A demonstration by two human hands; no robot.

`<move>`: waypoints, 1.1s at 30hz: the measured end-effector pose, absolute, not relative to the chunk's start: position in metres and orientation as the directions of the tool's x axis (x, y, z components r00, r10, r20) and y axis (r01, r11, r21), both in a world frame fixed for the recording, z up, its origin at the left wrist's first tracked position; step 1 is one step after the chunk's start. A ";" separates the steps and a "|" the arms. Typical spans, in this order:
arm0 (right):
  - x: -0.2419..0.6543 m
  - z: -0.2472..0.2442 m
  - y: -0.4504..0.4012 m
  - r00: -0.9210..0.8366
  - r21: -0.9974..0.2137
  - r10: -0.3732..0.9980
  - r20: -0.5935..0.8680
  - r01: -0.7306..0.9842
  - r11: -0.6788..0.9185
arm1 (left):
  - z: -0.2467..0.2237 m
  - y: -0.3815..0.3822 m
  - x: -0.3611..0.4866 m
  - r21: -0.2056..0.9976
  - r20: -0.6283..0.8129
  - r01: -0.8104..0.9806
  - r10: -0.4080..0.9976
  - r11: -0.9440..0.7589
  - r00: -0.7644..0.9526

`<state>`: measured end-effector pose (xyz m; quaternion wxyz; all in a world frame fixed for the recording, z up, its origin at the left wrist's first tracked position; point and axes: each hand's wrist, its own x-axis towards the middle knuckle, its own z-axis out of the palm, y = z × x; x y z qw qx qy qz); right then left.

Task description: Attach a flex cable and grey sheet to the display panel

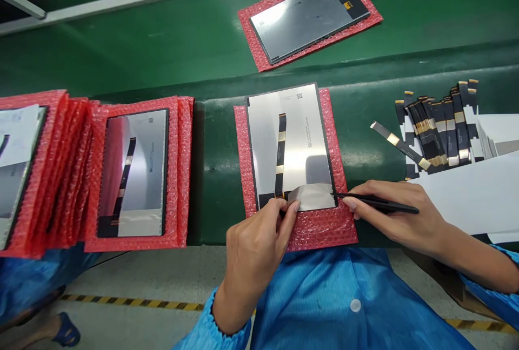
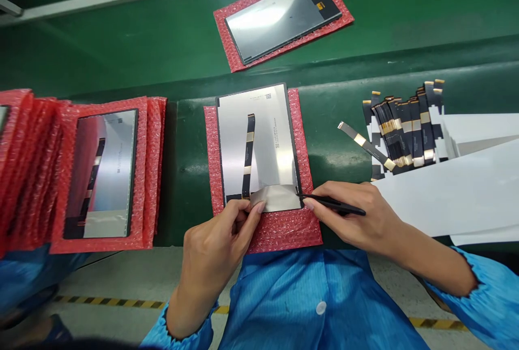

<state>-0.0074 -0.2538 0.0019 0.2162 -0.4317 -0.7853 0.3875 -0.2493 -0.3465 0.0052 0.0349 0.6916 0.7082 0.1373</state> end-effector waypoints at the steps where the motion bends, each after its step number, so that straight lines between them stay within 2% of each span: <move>1: -0.007 0.002 -0.254 -0.536 -0.795 0.844 0.008 0.509 0.330 | 0.006 -0.347 -0.248 0.204 0.150 0.979 0.988 0.012 -0.043; 4: -0.007 0.002 -0.254 -0.542 -0.792 0.840 0.017 0.506 0.342 | 0.010 -0.350 -0.242 0.132 0.161 0.990 0.985 0.040 -0.062; 11: -0.008 0.001 -0.254 -0.533 -0.793 0.845 0.026 0.504 0.342 | 0.008 -0.355 -0.237 0.093 0.165 0.993 0.982 0.074 -0.088; 22: -0.008 -0.001 -0.255 -0.457 -0.813 0.890 0.003 0.517 0.268 | 0.003 -0.356 -0.237 0.181 0.161 0.979 0.980 0.091 -0.121; 26: -0.006 0.000 -0.257 -0.405 -0.866 0.914 -0.023 0.465 0.184 | 0.002 -0.355 -0.238 0.154 0.202 0.986 0.975 0.058 -0.089; 29: -0.006 0.004 -0.260 -0.455 -0.903 0.890 -0.027 0.393 0.173 | 0.001 -0.354 -0.238 0.124 0.237 0.992 0.970 0.026 -0.055; 33: -0.012 0.008 -0.261 -0.613 -0.926 0.783 -0.106 0.349 0.147 | 0.000 -0.354 -0.238 0.169 0.230 0.985 0.970 0.035 -0.074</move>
